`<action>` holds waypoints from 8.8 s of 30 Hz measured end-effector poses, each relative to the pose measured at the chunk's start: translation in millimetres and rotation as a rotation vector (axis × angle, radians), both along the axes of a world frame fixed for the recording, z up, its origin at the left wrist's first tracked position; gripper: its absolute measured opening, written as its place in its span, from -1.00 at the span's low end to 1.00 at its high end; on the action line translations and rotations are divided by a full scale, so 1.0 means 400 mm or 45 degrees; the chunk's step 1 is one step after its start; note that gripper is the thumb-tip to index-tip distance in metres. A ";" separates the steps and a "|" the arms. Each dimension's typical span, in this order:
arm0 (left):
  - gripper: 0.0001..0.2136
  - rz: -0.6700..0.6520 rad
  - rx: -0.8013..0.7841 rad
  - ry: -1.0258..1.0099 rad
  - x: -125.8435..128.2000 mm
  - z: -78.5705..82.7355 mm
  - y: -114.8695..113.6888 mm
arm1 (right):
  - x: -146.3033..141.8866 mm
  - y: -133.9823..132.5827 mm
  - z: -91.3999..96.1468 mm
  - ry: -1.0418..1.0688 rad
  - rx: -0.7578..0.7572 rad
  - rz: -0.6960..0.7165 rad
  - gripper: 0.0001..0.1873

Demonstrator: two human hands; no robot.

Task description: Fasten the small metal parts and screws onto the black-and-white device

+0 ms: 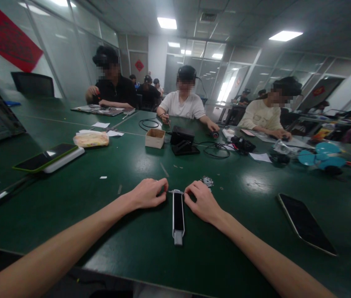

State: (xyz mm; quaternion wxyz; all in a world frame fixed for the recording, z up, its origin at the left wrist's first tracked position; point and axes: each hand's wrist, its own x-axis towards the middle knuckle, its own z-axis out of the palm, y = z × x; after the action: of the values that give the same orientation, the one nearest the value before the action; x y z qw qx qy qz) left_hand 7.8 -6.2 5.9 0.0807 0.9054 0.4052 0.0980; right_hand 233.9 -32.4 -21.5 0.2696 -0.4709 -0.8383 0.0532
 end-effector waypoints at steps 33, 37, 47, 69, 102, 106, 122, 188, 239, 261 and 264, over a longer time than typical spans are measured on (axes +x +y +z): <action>-0.80 -0.114 0.025 -0.064 -0.011 -0.019 0.018 | -0.004 -0.001 0.010 -0.036 0.017 -0.018 -0.91; -0.79 -0.117 0.043 -0.063 -0.008 -0.021 0.018 | -0.005 -0.003 0.014 -0.044 0.002 -0.023 -0.91; -0.79 -0.143 0.033 -0.088 -0.010 -0.026 0.021 | -0.004 0.003 0.006 -0.052 0.046 -0.014 -0.93; -0.78 -0.141 0.035 -0.049 -0.007 -0.018 0.020 | 0.293 0.089 0.089 -0.597 -0.104 -0.267 -0.89; -0.80 -0.140 0.028 -0.054 -0.010 -0.029 0.029 | 0.182 0.054 0.111 -0.951 -0.290 -0.581 -0.71; -0.79 -0.139 0.023 -0.055 -0.011 -0.029 0.029 | 0.182 0.052 0.113 -0.945 -0.311 -0.592 -0.71; -0.81 -0.166 0.060 -0.059 -0.012 -0.031 0.026 | 0.169 0.048 0.110 -0.888 -0.280 -0.620 -0.69; -0.82 -0.169 0.045 -0.081 -0.015 -0.029 0.026 | 0.013 -0.008 0.024 0.115 -0.055 0.117 -0.89; -0.82 -0.187 0.083 -0.079 -0.015 -0.034 0.028 | 0.024 0.003 0.005 0.221 0.021 0.228 -0.86; -0.81 -0.175 0.054 -0.071 -0.015 -0.036 0.029 | 0.023 0.001 0.011 0.171 -0.130 0.178 -0.84; -0.81 -0.174 0.056 -0.068 -0.014 -0.034 0.028 | 0.021 -0.001 0.012 0.176 -0.124 0.182 -0.85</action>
State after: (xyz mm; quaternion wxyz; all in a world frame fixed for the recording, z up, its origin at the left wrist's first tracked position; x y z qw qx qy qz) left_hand 2.3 5.2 -7.7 0.0782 0.9295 0.3380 0.1252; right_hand 242.5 -32.8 -16.9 0.2991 -0.4177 -0.8456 0.1452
